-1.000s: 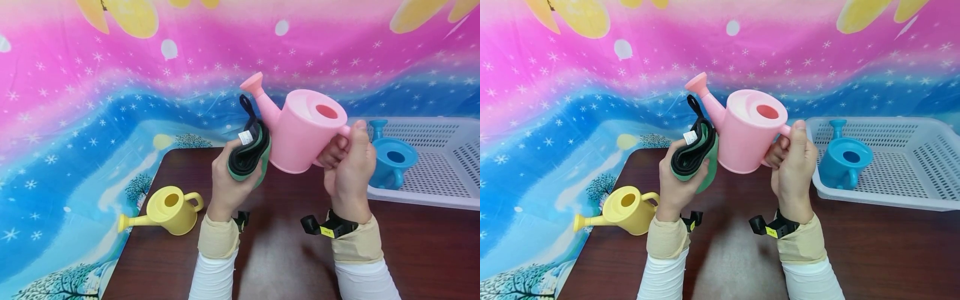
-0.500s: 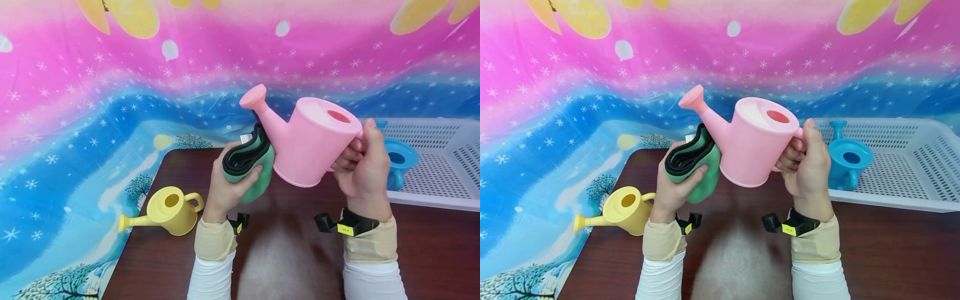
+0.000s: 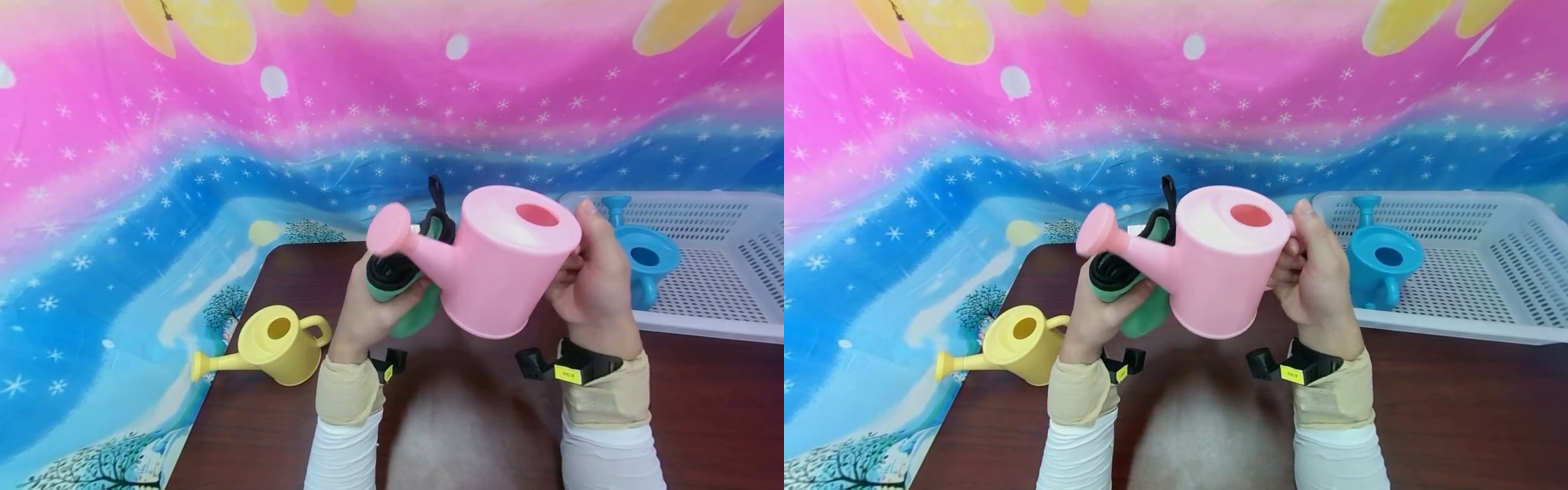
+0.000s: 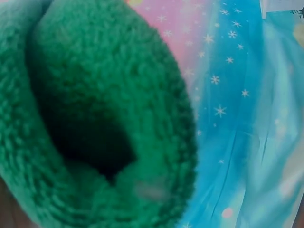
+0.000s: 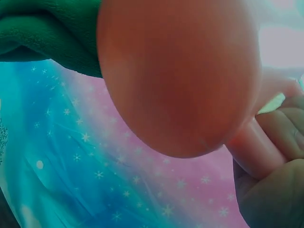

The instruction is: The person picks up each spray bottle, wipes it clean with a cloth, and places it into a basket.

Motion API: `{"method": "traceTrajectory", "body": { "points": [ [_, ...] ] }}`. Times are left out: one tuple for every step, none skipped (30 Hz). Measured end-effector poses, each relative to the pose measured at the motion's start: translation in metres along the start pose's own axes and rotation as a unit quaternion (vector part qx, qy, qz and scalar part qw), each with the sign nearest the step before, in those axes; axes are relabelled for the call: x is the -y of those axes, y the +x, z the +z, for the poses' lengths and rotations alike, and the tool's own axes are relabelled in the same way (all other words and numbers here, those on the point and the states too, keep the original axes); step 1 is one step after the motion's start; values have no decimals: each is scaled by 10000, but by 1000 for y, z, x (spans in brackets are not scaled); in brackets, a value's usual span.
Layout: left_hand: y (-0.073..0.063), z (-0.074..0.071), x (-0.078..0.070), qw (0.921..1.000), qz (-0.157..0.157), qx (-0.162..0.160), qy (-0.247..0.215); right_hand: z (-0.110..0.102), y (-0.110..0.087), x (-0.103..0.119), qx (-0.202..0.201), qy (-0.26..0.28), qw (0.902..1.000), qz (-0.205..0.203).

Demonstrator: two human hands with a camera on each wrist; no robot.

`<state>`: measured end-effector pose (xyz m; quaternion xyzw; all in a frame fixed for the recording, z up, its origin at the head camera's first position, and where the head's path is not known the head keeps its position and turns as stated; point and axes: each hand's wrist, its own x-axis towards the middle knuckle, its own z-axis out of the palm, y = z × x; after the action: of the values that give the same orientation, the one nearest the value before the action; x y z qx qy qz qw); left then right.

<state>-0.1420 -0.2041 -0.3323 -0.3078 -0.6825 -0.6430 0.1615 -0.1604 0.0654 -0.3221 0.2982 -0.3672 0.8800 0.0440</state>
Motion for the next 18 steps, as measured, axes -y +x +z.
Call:
{"method": "traceTrajectory", "body": {
  "points": [
    [0, -1, 1, 10000, -39, 18, -28, 1, 0, -1, 27, -85, 10000, -6],
    [-1, -2, 2, 9999, -69, 33, -96, 1, 0, -2, 126, -82, 9999, -17],
    [-1, -3, 3, 9997, -87, 59, -221, 1, 1, -3, 268, -56, 9996, -26],
    [-1, -4, 5, 9993, -62, 93, -348, 2, 1, -4, 407, -38, 9992, -47],
    [-2, -5, 6, 9986, -68, 118, -506, 3, 2, -5, 586, 41, 9983, -57],
    [-2, -5, 7, 9976, -82, 156, -677, 3, 2, -5, 765, 63, 9970, -76],
    [-2, -5, 8, 9966, -109, 177, -803, 4, 3, -6, 960, 118, 9953, -83],
    [-2, -5, 7, 9959, -121, 196, -869, 5, 4, -7, 1143, 188, 9932, -71],
    [-2, -5, 6, 9956, -133, 215, -907, 7, 4, -8, 1267, 198, 9917, -72],
    [-1, -4, 5, 9956, -152, 221, -901, 8, 5, -9, 1362, 176, 9905, -85],
    [-1, -3, 3, 9953, -218, 208, -923, 10, 5, -9, 1430, 157, 9896, -92],
    [-1, -3, 1, 9956, -226, 199, -887, 11, 5, -10, 1448, 109, 9893, -102],
    [0, -2, -1, 9961, -225, 183, -829, 13, 5, -11, 1462, 98, 9892, -97],
    [0, -2, -3, 9966, -243, 159, -765, 14, 4, -12, 1451, 66, 9893, -89],
    [1, -3, -4, 9967, -277, 154, -746, 16, 4, -13, 1445, 42, 9895, -94],
    [1, -3, -5, 9967, -334, 153, -725, 17, 4, -14, 1460, 29, 9892, -97],
    [1, -4, -6, 9972, -386, 161, -626, 18, 4, -15, 1458, 20, 9893, -86],
    [2, -4, -7, 9978, -426, 178, -476, 19, 3, -16, 1453, -14, 9894, -78]
  ]
}}
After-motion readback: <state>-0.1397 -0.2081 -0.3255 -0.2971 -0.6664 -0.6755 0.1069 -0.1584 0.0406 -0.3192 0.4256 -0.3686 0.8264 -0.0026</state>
